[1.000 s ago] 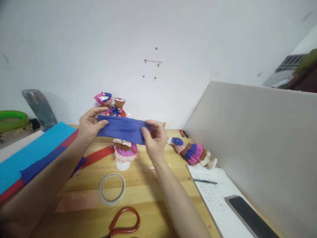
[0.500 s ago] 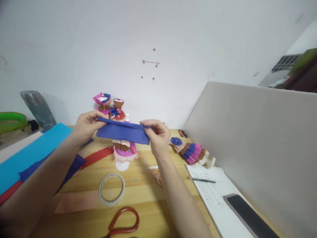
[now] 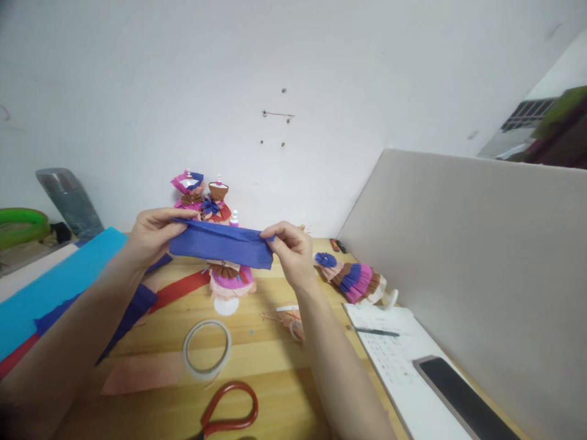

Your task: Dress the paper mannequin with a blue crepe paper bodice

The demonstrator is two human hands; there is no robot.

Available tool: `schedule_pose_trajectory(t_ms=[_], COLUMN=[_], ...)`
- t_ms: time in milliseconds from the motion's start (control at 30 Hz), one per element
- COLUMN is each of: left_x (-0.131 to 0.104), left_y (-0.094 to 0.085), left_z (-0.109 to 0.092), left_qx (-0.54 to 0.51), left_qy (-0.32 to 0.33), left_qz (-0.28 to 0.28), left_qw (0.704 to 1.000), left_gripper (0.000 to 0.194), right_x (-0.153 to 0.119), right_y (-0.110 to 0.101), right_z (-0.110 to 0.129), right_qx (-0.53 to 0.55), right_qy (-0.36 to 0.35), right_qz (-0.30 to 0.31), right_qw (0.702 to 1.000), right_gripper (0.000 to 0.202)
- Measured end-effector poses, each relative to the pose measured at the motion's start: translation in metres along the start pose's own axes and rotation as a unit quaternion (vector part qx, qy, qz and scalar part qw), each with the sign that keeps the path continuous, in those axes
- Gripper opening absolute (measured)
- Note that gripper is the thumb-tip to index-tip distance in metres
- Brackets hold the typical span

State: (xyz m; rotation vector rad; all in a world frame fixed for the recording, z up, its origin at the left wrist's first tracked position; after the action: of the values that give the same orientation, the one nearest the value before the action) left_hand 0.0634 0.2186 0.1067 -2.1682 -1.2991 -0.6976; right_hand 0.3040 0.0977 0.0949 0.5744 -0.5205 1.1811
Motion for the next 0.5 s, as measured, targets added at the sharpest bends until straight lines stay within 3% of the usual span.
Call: schedule_pose_trajectory(t_ms=[200, 333, 400, 500], left_x=[0.000, 0.000, 0.000, 0.000], left_y=[-0.002, -0.004, -0.004, -0.004], left_z=[-0.007, -0.013, -0.016, -0.018], left_qx=[0.019, 0.014, -0.006, -0.013], left_qy=[0.005, 0.010, 0.023, 0.042], left_qz=[0.018, 0.038, 0.050, 0.047], left_qw=[1.000, 0.999, 0.998, 0.998], left_gripper=[0.011, 0.012, 0.026, 0.050], right_x=[0.002, 0.002, 0.001, 0.000], right_y=[0.002, 0.006, 0.006, 0.006], right_z=[0.009, 0.015, 0.015, 0.011], right_qx=[0.009, 0.026, 0.006, -0.020], right_qy=[0.015, 0.009, -0.008, -0.011], right_qz=[-0.007, 0.002, -0.009, -0.021], right_qw=[1.000, 1.000, 1.000, 1.000], right_gripper=[0.010, 0.033, 0.040, 0.030])
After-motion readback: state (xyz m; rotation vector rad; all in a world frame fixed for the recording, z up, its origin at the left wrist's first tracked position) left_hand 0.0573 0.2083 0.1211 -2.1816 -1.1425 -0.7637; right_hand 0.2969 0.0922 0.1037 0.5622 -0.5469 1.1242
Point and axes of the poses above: each hand's wrist, its own x-axis towards the middle knuckle, its own y-axis out of the palm, z = x × y, the point moved 4 cm from there along x, towards the middle knuckle, and after that the axes turned 10 degrees about x, right-handed, at the moved point
